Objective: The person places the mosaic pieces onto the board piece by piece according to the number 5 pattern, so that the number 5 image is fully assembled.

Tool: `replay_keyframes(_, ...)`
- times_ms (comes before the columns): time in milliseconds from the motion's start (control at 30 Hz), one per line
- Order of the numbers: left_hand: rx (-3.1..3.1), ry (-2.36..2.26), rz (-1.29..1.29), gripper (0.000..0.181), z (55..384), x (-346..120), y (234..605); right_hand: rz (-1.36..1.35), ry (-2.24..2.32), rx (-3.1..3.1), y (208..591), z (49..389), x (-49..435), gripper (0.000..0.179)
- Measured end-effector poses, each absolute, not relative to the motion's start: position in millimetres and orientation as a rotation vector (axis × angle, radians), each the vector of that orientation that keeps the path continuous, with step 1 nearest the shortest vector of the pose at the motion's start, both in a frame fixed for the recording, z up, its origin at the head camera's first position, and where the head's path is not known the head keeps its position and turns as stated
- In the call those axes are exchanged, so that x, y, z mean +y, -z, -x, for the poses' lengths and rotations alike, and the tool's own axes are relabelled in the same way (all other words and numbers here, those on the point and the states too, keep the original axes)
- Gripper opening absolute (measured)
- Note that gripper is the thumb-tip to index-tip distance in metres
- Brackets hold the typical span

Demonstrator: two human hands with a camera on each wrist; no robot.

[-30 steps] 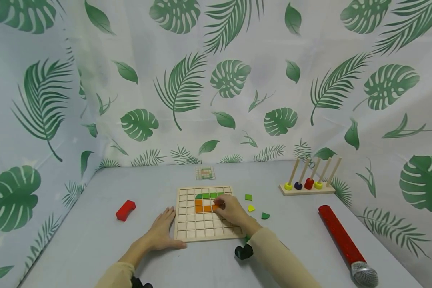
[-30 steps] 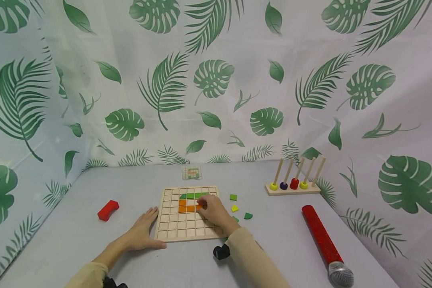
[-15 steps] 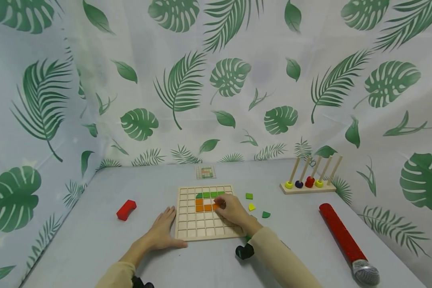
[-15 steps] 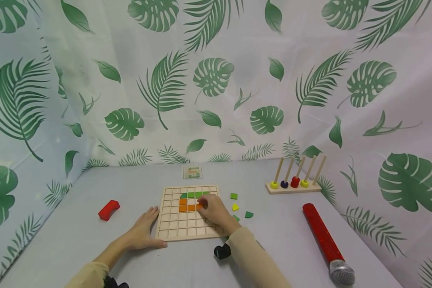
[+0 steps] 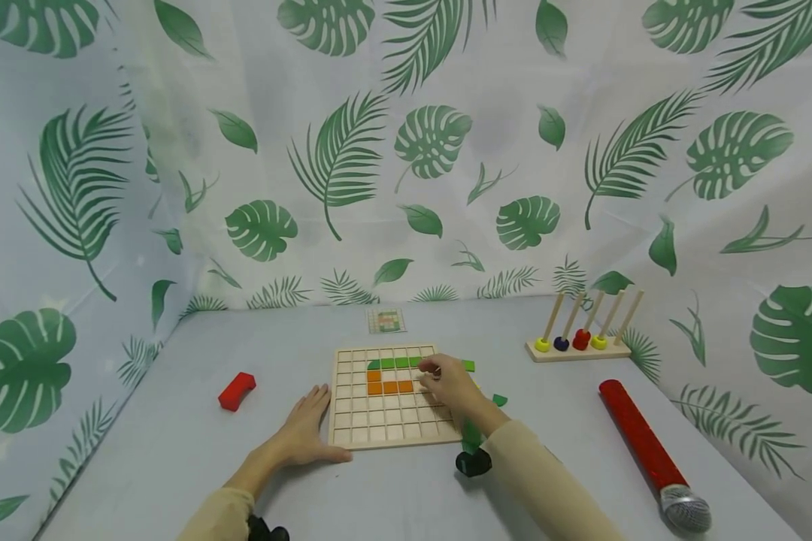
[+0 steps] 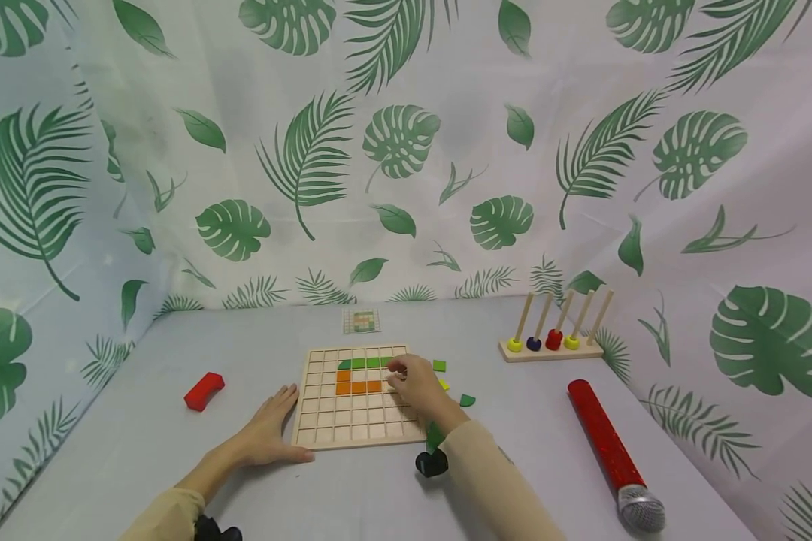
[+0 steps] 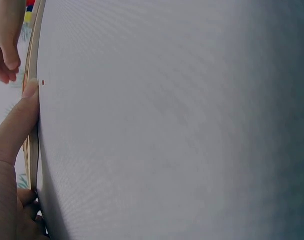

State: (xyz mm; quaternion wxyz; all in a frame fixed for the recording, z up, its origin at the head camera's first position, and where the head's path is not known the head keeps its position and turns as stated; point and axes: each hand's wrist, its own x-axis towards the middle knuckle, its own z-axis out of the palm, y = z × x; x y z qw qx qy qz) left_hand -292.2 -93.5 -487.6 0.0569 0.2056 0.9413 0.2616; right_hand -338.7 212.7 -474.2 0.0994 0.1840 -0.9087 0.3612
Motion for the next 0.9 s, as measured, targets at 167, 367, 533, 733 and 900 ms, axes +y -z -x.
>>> replay_keyframes(167, 2.854, -0.796, -0.635, 0.124, 292.3, -94.1, 487.7, -0.474, -1.037, -2.665, 469.5, 336.4, 236.4, 0.023)
replay_keyframes(367, 2.847, -0.823, -0.656, 0.125, 291.8, -95.4, 488.1, -0.43, -0.942, -2.659, 470.9, 333.6, 263.6, 0.024)
replay_keyframes(533, 2.851, -0.817, -0.656, 0.125, 291.4, -97.8, 488.1, -0.4, -0.919, -2.687, 473.5, 333.2, 276.4, 0.027)
replay_keyframes(733, 2.853, -0.791, -0.665, 0.125, 290.2, -99.2, 488.7, -0.382, -0.902, -2.748, 476.8, 329.4, 289.2, 0.028)
replay_keyframes(900, 2.869, -0.765, -0.666, 0.123, 293.1, -93.8, 488.6, -0.367, -0.886, -2.784, 476.7, 323.1, 303.6, 0.031)
